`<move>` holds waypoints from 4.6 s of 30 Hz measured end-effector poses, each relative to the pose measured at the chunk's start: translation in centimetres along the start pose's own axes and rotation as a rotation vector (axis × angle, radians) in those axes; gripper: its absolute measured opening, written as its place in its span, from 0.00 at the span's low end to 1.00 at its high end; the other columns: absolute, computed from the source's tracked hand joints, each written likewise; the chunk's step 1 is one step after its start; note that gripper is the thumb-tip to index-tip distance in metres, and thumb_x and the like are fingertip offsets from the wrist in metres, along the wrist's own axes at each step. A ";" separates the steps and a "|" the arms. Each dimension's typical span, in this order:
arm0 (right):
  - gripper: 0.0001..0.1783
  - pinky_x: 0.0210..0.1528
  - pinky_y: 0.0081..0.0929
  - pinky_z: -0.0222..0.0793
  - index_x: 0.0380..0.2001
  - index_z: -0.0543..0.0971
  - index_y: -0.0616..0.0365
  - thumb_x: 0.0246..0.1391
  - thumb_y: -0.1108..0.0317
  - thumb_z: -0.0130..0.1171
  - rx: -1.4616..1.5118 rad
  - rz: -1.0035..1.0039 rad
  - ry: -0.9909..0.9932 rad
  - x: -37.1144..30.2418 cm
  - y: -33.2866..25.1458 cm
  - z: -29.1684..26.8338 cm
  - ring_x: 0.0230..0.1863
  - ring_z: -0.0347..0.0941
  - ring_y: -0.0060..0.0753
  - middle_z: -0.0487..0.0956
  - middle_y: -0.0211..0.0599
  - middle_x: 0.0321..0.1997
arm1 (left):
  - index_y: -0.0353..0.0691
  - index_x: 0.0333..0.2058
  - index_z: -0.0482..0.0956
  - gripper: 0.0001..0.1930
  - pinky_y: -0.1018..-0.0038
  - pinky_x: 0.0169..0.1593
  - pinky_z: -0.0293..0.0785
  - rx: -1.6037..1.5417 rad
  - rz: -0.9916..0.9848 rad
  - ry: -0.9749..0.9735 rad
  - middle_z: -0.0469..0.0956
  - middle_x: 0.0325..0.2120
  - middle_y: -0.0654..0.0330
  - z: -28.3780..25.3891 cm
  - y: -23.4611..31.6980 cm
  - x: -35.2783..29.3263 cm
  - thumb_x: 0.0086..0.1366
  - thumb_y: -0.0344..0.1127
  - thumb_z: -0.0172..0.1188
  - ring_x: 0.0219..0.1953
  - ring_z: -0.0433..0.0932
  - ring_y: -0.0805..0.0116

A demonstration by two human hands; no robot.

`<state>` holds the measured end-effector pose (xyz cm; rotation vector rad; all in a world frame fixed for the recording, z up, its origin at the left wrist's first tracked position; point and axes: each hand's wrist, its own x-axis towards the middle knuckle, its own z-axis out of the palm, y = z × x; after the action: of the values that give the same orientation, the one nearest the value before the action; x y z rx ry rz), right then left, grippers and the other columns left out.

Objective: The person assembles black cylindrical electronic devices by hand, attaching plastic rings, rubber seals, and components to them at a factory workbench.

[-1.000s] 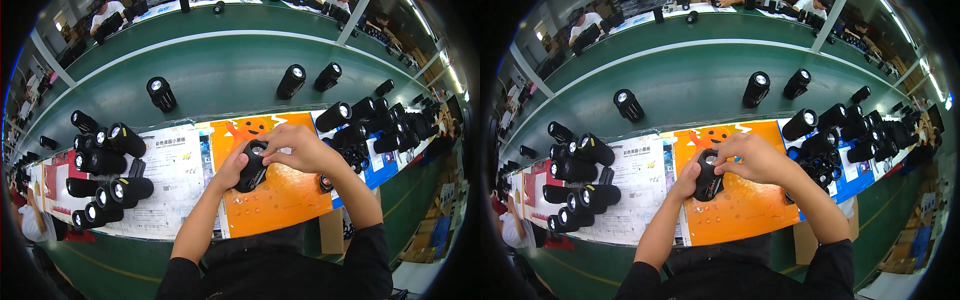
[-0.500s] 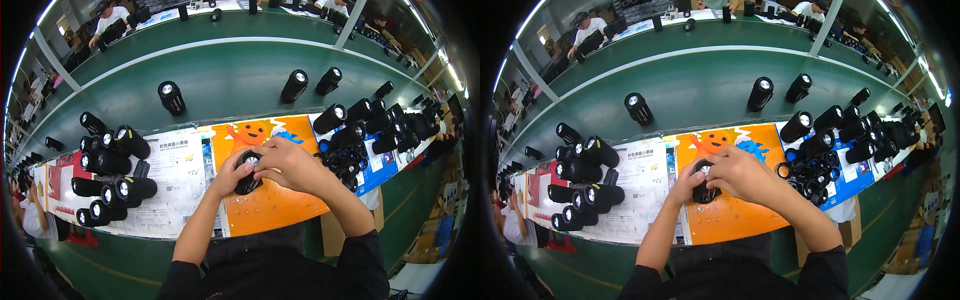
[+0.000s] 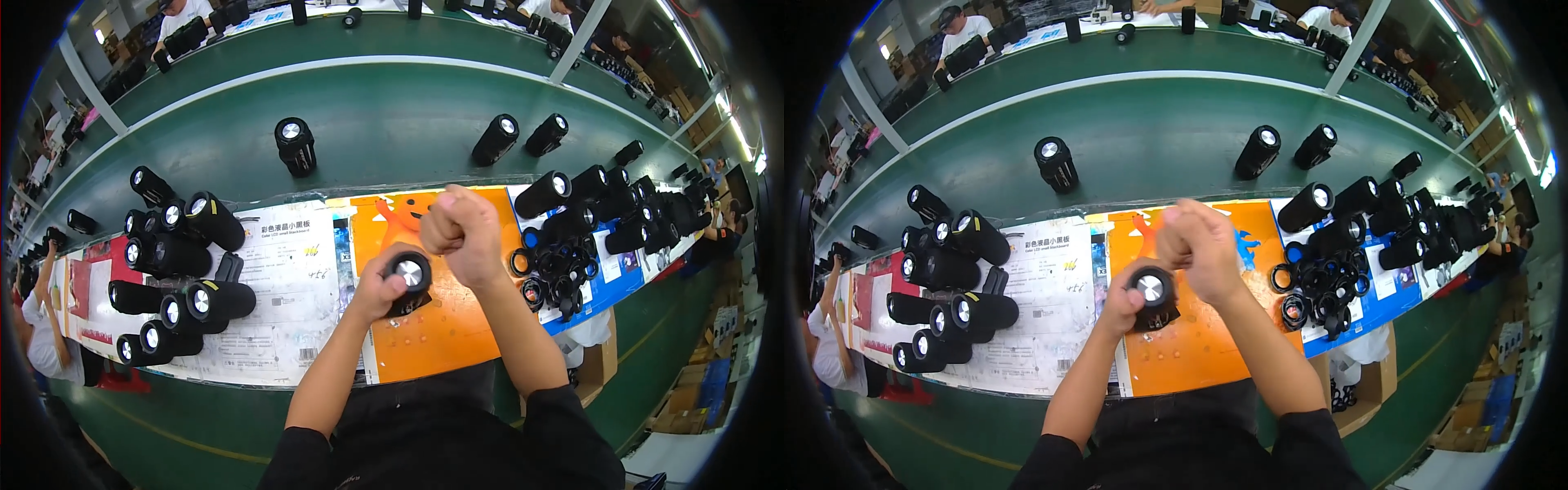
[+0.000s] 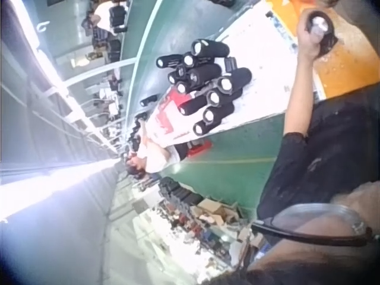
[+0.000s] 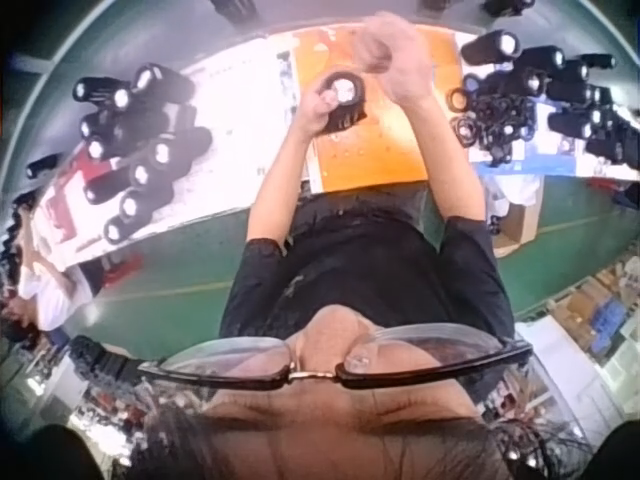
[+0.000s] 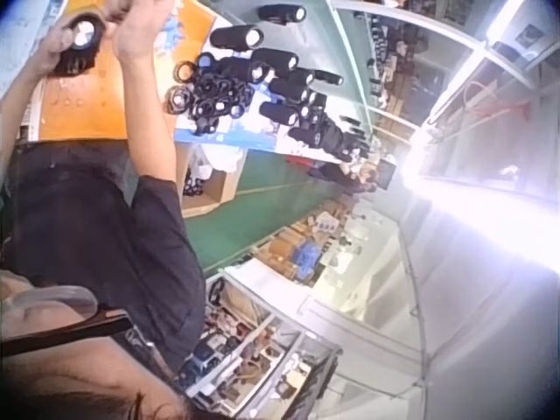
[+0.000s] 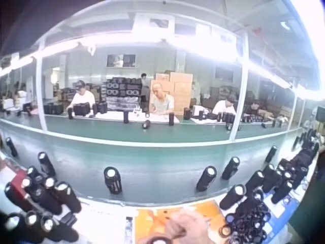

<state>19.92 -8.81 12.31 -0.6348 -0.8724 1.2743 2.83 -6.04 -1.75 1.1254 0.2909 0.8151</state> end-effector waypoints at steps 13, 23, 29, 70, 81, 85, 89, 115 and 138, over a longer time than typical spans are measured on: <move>0.26 0.49 0.31 0.85 0.69 0.72 0.55 0.79 0.54 0.62 -0.644 0.058 0.177 1.6 4.7 -5.6 0.53 0.85 0.34 0.81 0.40 0.64 | 0.45 0.75 0.62 0.34 0.50 0.72 0.75 -0.357 0.180 0.509 0.74 0.70 0.47 -1.7 1.3 3.1 0.86 0.65 0.43 0.67 0.77 0.52; 0.36 0.62 0.52 0.80 0.70 0.80 0.40 0.64 0.42 0.75 -1.957 0.072 -0.356 21.4 -0.9 -8.1 0.59 0.83 0.63 0.84 0.54 0.58 | 0.37 0.69 0.69 0.20 0.54 0.57 0.85 -0.303 -0.065 0.464 0.82 0.52 0.48 -2.9 -0.1 3.2 0.84 0.36 0.54 0.53 0.84 0.54; 0.53 0.73 0.52 0.75 0.74 0.78 0.43 0.48 0.35 0.82 -2.298 0.242 -0.078 21.2 -11.2 -17.5 0.68 0.80 0.60 0.84 0.53 0.66 | 0.36 0.65 0.71 0.18 0.56 0.57 0.86 -0.303 -0.069 0.486 0.83 0.49 0.49 -2.5 -0.2 3.7 0.83 0.33 0.55 0.51 0.85 0.55; 0.38 0.59 0.30 0.80 0.62 0.80 0.61 0.49 0.65 0.86 -0.611 0.255 -0.057 -2.1 7.8 -5.5 0.53 0.84 0.27 0.87 0.35 0.54 | 0.36 0.71 0.71 0.45 0.62 0.70 0.78 -0.141 0.106 0.155 0.83 0.58 0.52 -2.1 4.1 4.1 0.59 0.40 0.86 0.64 0.83 0.58; 0.53 0.59 0.41 0.84 0.69 0.72 0.69 0.42 0.60 0.87 -1.111 -0.036 0.021 -3.3 9.3 -3.2 0.55 0.89 0.54 0.88 0.55 0.53 | 0.34 0.62 0.76 0.43 0.57 0.61 0.86 -0.302 0.150 0.186 0.85 0.50 0.49 -3.2 3.8 3.8 0.60 0.59 0.84 0.54 0.87 0.53; 0.43 0.54 0.39 0.86 0.60 0.76 0.65 0.47 0.56 0.86 -0.929 0.055 0.018 -3.5 9.2 -2.6 0.49 0.91 0.49 0.89 0.53 0.47 | 0.35 0.62 0.76 0.46 0.56 0.59 0.87 -0.480 0.099 0.166 0.84 0.50 0.49 -3.5 3.2 3.5 0.57 0.63 0.85 0.53 0.87 0.52; 0.52 0.57 0.32 0.84 0.69 0.72 0.69 0.45 0.58 0.88 -0.876 0.127 -0.007 -3.8 9.8 -3.4 0.51 0.90 0.37 0.89 0.47 0.52 | 0.37 0.63 0.74 0.50 0.56 0.58 0.87 -0.462 0.095 0.138 0.83 0.49 0.51 -3.3 2.0 3.6 0.54 0.66 0.85 0.52 0.87 0.52; 0.52 0.71 0.35 0.75 0.71 0.73 0.67 0.44 0.61 0.86 -0.800 0.073 0.044 -4.0 8.5 -4.0 0.65 0.83 0.39 0.83 0.48 0.65 | 0.44 0.63 0.75 0.46 0.52 0.71 0.75 -0.256 0.021 0.050 0.82 0.51 0.53 -1.6 0.7 3.6 0.55 0.63 0.85 0.63 0.78 0.50; 0.25 0.59 0.41 0.78 0.60 0.86 0.56 0.65 0.57 0.76 -1.186 0.311 0.049 -10.9 -0.7 -8.6 0.57 0.82 0.44 0.86 0.44 0.54 | 0.36 0.65 0.72 0.44 0.57 0.54 0.90 -0.208 -0.133 -0.086 0.84 0.49 0.51 0.6 0.7 3.9 0.61 0.56 0.83 0.48 0.89 0.55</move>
<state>26.82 -19.09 6.08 -1.7712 -1.5125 0.8901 5.54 -3.55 -0.13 0.9328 0.2013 0.6615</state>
